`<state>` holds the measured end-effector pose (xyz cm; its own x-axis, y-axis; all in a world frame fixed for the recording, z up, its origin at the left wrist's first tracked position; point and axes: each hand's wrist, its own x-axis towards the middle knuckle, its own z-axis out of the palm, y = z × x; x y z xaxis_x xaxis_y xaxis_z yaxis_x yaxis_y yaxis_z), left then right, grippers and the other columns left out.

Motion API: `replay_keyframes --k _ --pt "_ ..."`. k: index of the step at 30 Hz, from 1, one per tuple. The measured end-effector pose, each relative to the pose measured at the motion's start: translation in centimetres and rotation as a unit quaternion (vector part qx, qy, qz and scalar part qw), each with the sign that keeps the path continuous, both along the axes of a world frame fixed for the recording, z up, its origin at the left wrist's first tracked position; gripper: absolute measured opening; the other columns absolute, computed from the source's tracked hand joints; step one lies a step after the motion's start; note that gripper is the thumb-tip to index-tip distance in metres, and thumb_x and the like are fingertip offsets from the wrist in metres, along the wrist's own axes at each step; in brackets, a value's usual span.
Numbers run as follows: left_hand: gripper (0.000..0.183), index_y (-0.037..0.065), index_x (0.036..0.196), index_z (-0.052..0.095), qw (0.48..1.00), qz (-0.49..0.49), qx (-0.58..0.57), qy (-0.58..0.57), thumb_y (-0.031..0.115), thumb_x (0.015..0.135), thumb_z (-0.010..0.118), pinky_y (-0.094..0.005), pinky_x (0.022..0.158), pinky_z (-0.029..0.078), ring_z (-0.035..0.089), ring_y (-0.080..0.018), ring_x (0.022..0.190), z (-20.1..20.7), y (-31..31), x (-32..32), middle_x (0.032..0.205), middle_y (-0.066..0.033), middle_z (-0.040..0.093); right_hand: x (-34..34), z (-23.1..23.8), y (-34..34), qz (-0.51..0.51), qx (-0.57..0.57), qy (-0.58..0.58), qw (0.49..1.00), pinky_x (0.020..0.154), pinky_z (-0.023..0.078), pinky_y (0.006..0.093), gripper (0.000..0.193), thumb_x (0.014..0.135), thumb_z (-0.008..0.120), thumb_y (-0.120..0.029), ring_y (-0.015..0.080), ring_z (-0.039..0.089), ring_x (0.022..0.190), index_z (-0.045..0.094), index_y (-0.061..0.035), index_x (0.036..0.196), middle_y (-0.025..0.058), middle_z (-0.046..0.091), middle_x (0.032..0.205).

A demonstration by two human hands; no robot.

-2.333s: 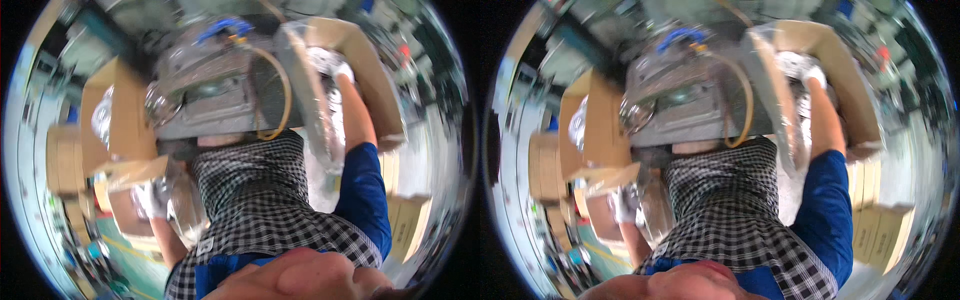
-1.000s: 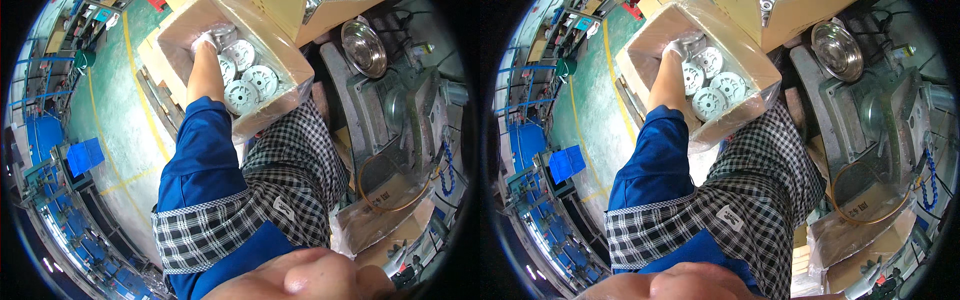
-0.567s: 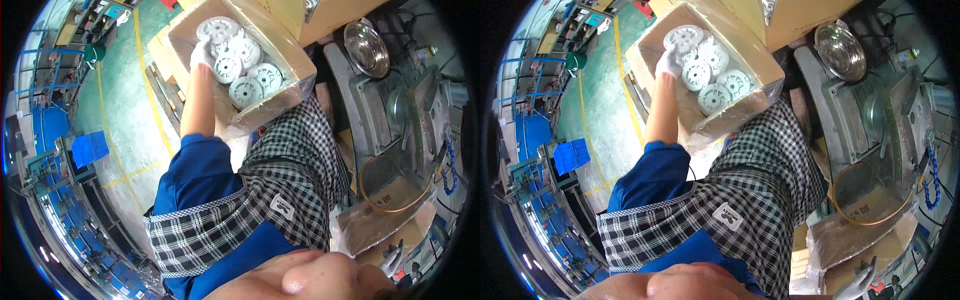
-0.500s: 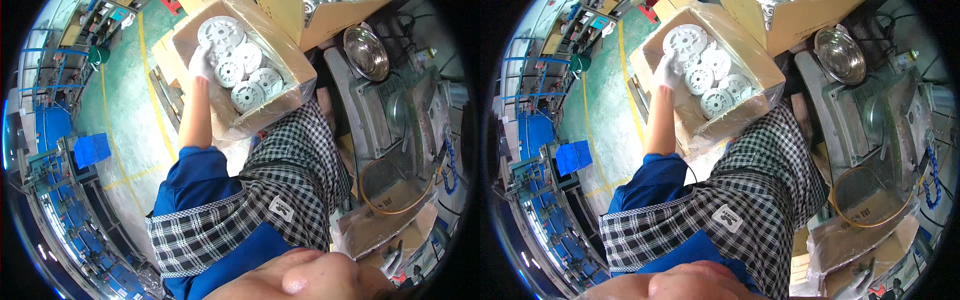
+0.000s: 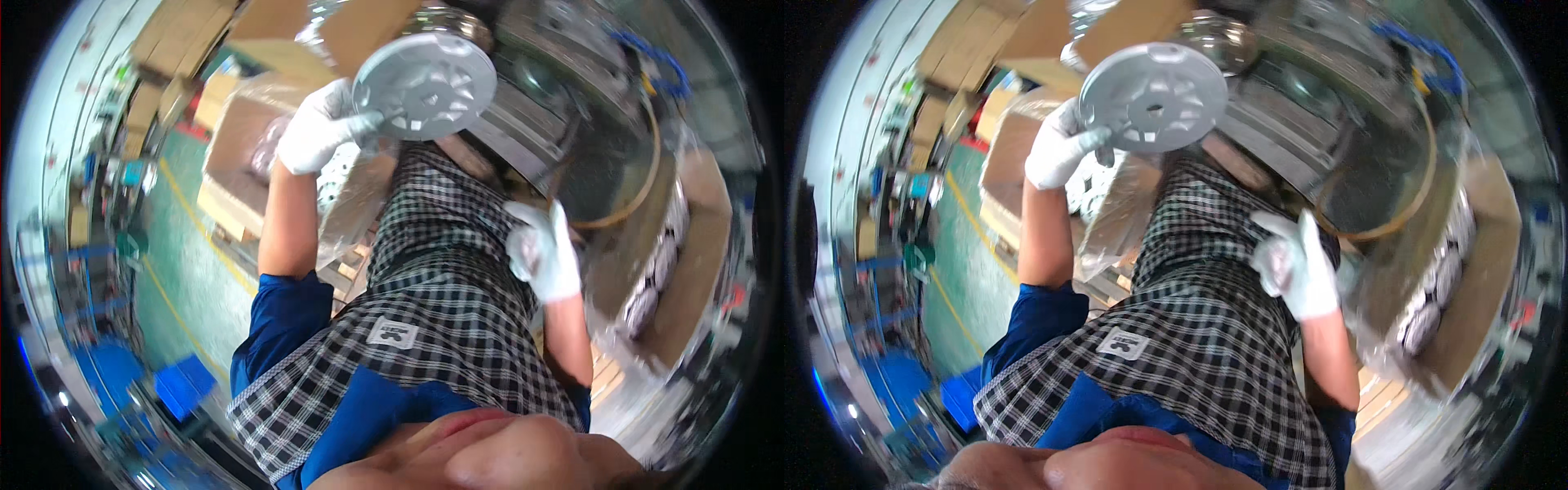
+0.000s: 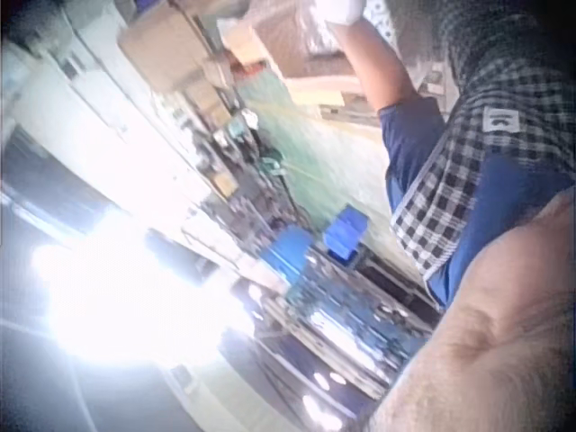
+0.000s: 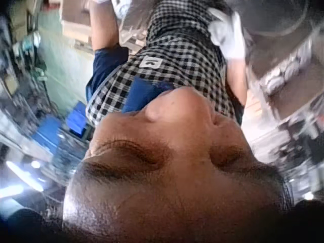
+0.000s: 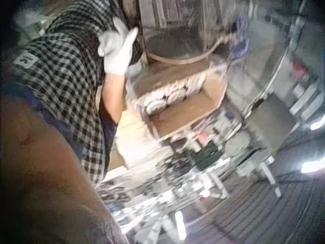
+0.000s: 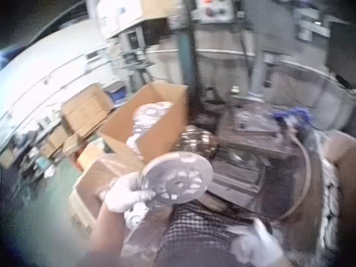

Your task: Loading circular metal parts from a box onto a workstation machine for processing and then sorting them into another box.

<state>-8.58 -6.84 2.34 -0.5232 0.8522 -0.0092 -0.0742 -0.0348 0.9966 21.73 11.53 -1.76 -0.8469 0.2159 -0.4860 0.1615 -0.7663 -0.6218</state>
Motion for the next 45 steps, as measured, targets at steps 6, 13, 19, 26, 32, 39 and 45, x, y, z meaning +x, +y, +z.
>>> replay_keyframes --k 6,13,19,26,32,39,45 --pt "0.02 -0.001 0.09 0.064 0.926 -0.288 0.059 0.236 -0.002 0.072 0.073 -0.0314 0.081 0.052 0.064 -0.0207 0.094 0.2 6.6 4.5 0.106 -0.0158 0.066 -1.4 -2.3 0.4 -0.036 -0.385 0.105 0.916 0.045 0.053 0.0251 0.072 0.09 0.043 -0.059 0.0177 0.06 0.055 0.049 0.0047 0.124 0.0209 0.063 0.093" --pt "0.088 0.005 0.146 0.019 0.997 -0.07 -0.014 0.021 0.021 0.077 0.073 -0.0346 0.093 0.045 0.054 -0.0259 0.107 -4.5 8.2 6.5 0.138 -0.0195 0.039 -0.6 -4.1 0.0 -0.198 0.028 0.089 0.976 0.055 0.05 0.0218 0.026 0.091 0.056 -0.013 0.0113 0.063 0.076 0.057 0.0009 0.114 0.0065 0.066 0.096" --pt "0.072 -0.01 0.127 0.037 0.999 0.038 0.005 -0.034 0.01 0.072 0.078 -0.0288 0.09 0.047 0.055 -0.0191 0.108 -4.7 12.1 12.4 0.123 -0.0174 0.051 -3.1 -4.3 -0.3 -0.201 0.17 0.057 0.963 0.084 0.049 0.0268 0.032 0.091 0.056 -0.007 0.012 0.06 0.095 0.053 -0.0004 0.122 0.0053 0.064 0.107" --pt "0.064 -0.004 0.12 0.049 0.987 -0.006 0.005 0.158 0.013 0.067 0.081 -0.0266 0.088 0.049 0.058 -0.0142 0.102 -2.9 14.6 8.9 0.113 -0.0124 0.059 -3.7 -2.7 1.2 -0.234 0.095 0.08 0.964 0.045 0.044 0.0209 0.022 0.094 0.053 -0.02 0.0097 0.055 0.05 0.056 -0.0004 0.103 0.0054 0.062 0.072" --pt "0.078 -0.006 0.122 0.049 0.977 0.047 -0.07 0.197 0.039 0.066 0.081 -0.0295 0.09 0.047 0.059 -0.019 0.103 -4.5 15.3 8.0 0.113 -0.0156 0.06 -4.3 -1.7 2.1 -0.243 0.22 0.048 0.944 0.044 0.041 0.0185 0.027 0.092 0.056 -0.02 0.0052 0.052 0.051 0.057 0.0018 0.109 0.0031 0.063 0.081" --pt "0.054 -0.007 0.107 0.056 0.98 0.061 -0.006 0.191 0.024 0.069 0.081 -0.0276 0.075 0.051 0.061 -0.0146 0.084 -0.9 18.3 4.1 0.096 -0.0116 0.064 -3.5 -1.0 1.7 -0.158 0.3 0.07 0.938 0.058 0.047 0.0221 0.036 0.097 0.046 -0.022 0.0097 0.056 0.059 0.046 0.0019 0.123 0.0081 0.063 0.085" --pt "0.056 -0.006 0.104 0.062 0.966 0.082 -0.089 0.23 0.035 0.07 0.078 -0.0268 0.072 0.052 0.064 -0.0138 0.081 2.8 27.8 -3.5 0.093 -0.0125 0.067 2.9 -9.5 0.3 -0.046 0.319 -0.126 0.938 0.063 0.048 0.025 0.033 0.094 0.053 -0.026 0.0113 0.06 0.071 0.056 -0.0001 0.113 0.0079 0.065 0.089"
